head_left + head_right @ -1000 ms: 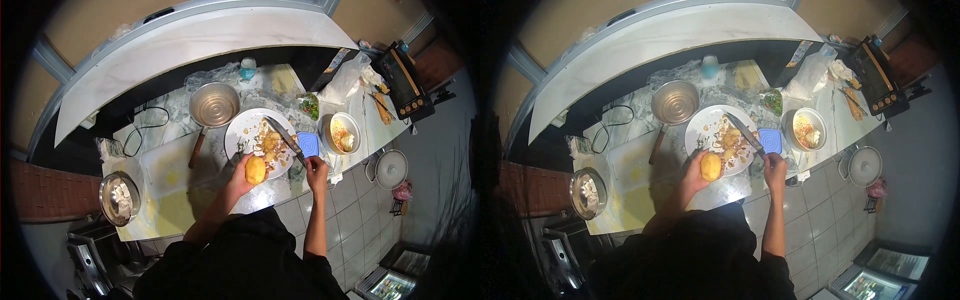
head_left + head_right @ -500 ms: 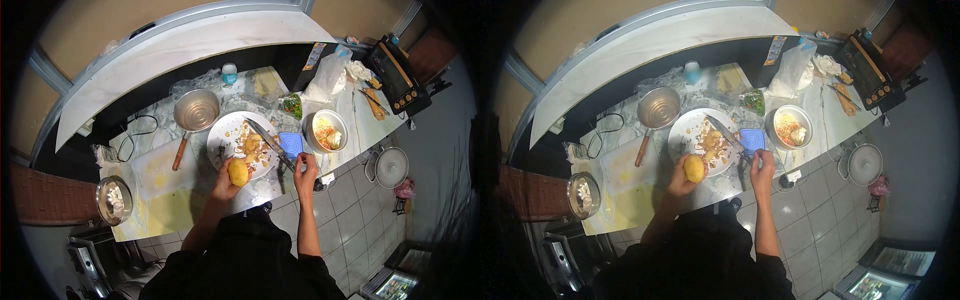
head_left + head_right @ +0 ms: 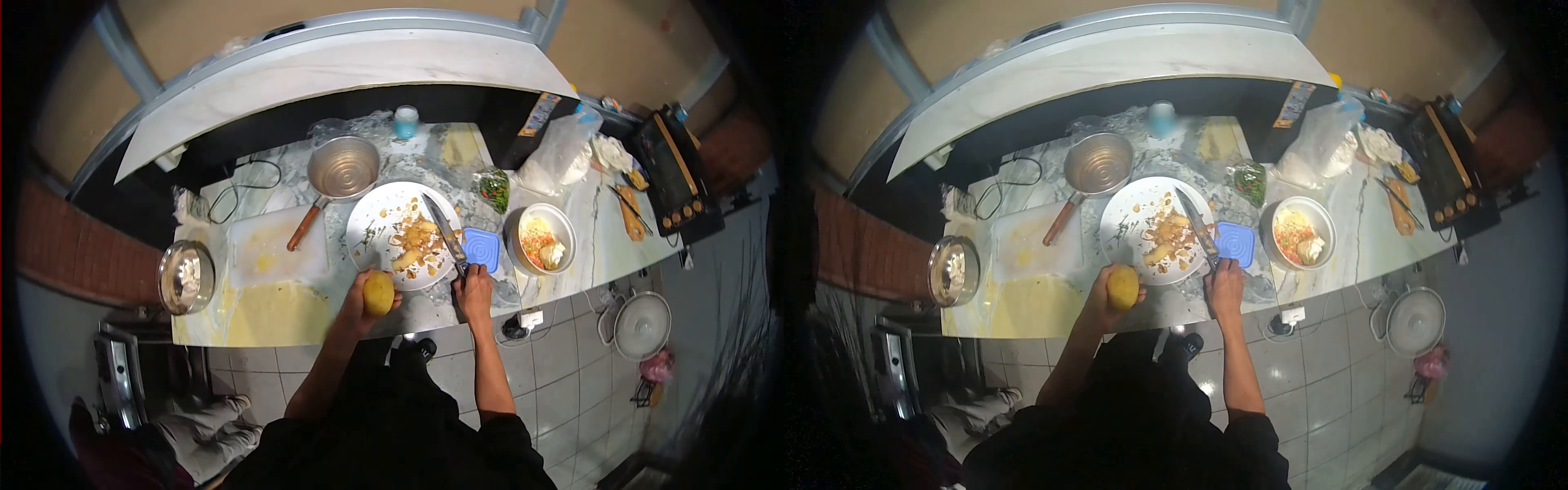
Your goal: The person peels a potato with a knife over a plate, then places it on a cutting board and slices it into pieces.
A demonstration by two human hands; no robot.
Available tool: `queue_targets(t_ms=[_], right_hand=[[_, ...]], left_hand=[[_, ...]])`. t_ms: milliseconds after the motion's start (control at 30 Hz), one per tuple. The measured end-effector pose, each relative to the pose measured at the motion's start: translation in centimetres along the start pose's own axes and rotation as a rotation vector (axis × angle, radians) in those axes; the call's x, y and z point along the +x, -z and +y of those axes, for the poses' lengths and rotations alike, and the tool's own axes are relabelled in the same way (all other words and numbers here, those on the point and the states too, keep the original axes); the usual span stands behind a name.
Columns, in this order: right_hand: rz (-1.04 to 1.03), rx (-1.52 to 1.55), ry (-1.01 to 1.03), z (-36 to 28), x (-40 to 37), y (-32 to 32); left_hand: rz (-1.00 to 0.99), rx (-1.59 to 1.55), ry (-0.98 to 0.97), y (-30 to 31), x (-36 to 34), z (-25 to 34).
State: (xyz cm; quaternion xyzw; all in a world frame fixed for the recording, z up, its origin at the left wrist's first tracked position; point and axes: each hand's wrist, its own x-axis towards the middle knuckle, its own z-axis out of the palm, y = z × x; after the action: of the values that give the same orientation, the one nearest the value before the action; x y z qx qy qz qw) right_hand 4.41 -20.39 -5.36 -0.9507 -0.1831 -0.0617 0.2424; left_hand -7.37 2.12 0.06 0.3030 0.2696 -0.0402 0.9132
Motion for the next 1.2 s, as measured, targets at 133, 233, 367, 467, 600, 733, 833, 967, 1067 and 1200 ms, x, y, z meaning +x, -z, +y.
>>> queue_targets(t_ms=[133,233,367,467,600,733,833,967,1067,1200], right_hand=[[-0.055,0.123,-0.08,-1.1,-0.2,1.0],[0.017,0.154,-0.029,-2.8,-0.7,2.8],[0.083,0.245,-0.151,-7.1,-2.1,4.1],[0.155,0.185,-0.164,-7.2,-3.9,0.1],[0.086,0.22,-0.337,-10.9,-4.6,-1.5],[0.165,0.24,-0.322,-12.4,-5.0,-3.7],[0.244,0.363,-0.411,-14.2,-5.4,-4.1],[0.36,0.371,-0.376,-15.4,-4.8,-5.4],[0.233,0.301,-0.351,-13.7,-5.3,-6.9],[0.355,0.441,-0.463,-15.9,-5.5,-6.9]], left_hand=[[0.006,-0.029,-0.003,2.3,-2.3,0.9],[0.058,-0.009,-0.045,3.1,-3.3,2.7],[0.103,0.13,-0.193,4.7,-3.9,5.8],[0.13,0.2,-0.282,7.0,-4.2,8.0],[0.028,0.203,-0.259,11.2,-4.3,12.0],[0.02,0.307,-0.261,13.6,-4.4,15.2],[0.02,0.403,-0.169,14.9,-2.8,16.2],[-0.027,0.584,-0.191,14.6,-0.5,16.5],[-0.02,0.665,-0.07,12.5,-0.2,17.0],[-0.001,0.696,-0.015,12.1,1.4,16.5]])
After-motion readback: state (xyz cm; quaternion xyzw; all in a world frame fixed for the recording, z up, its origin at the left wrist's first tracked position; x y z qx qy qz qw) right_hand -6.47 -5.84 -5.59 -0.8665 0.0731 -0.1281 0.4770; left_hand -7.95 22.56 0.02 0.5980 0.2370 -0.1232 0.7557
